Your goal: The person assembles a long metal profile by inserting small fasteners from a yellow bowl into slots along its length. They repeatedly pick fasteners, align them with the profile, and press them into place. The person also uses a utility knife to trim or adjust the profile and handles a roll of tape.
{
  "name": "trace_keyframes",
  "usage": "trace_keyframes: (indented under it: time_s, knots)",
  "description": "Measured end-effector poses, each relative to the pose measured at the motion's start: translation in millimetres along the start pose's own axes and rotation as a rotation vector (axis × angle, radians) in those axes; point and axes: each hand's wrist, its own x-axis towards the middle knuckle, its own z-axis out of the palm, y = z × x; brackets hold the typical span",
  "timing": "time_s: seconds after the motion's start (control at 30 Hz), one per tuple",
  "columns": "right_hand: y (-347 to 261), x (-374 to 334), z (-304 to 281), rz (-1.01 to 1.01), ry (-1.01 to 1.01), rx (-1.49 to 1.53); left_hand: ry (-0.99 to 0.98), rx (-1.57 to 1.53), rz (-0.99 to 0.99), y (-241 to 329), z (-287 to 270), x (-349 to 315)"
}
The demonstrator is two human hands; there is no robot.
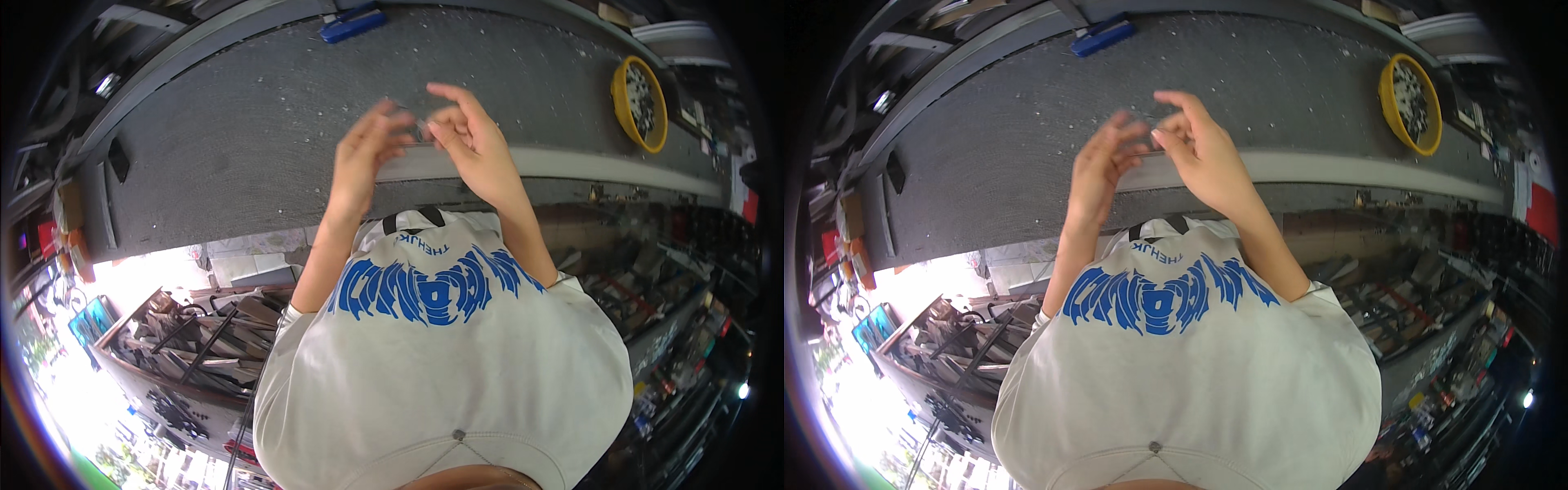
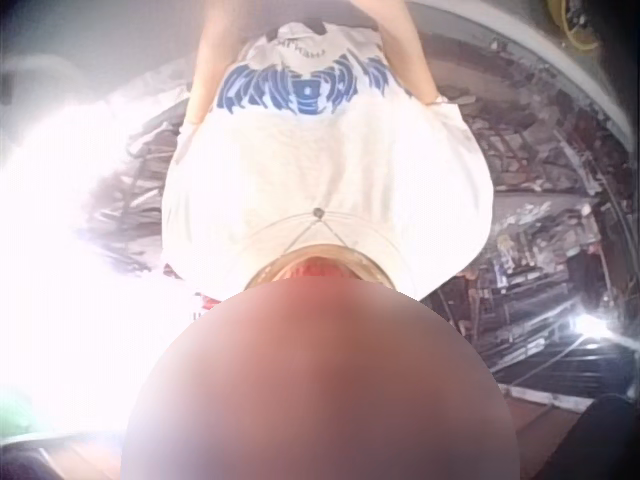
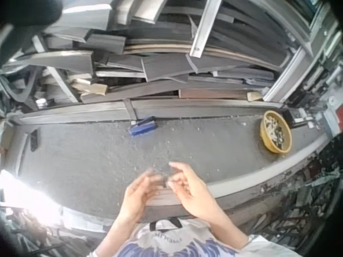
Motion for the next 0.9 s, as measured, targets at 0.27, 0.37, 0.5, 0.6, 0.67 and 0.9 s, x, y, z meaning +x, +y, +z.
trace_keyframes:
  time_s: [0.27, 0.37, 0.5, 0.6, 0.67, 0.9]
  knots:
    - [68.1, -68.5, -39.9, 0.287, -0.069, -0.637, 0.255, 0.581, 0.321, -33.8, -15.2, -6.6]
    - [95.6, -97.0, -29.7, 0.131, 0.085, -0.747, -0.08, 0.787, 0.426, -47.6, 4.8, -22.3]
    - [94.5, -118.3, -29.8, -0.037, 0.062, -0.674, -0.393, 1.016, 0.607, -67.4, 43.2, -44.8]
    - [58.1, -144.1, -64.2, 0.051, -0.087, -0.197, -0.478, 1.08, 0.737, -78.5, 60.7, -54.3]
    - [28.1, -169.3, -94.4, 0.03, -0.137, -0.066, -0.487, 1.151, 0.816, -80.6, 60.5, -60.0]
    - [-18.0, -225.5, -171.8, -0.735, -0.331, 0.366, -0.224, 1.384, 0.858, -77.0, 26.2, -59.0]
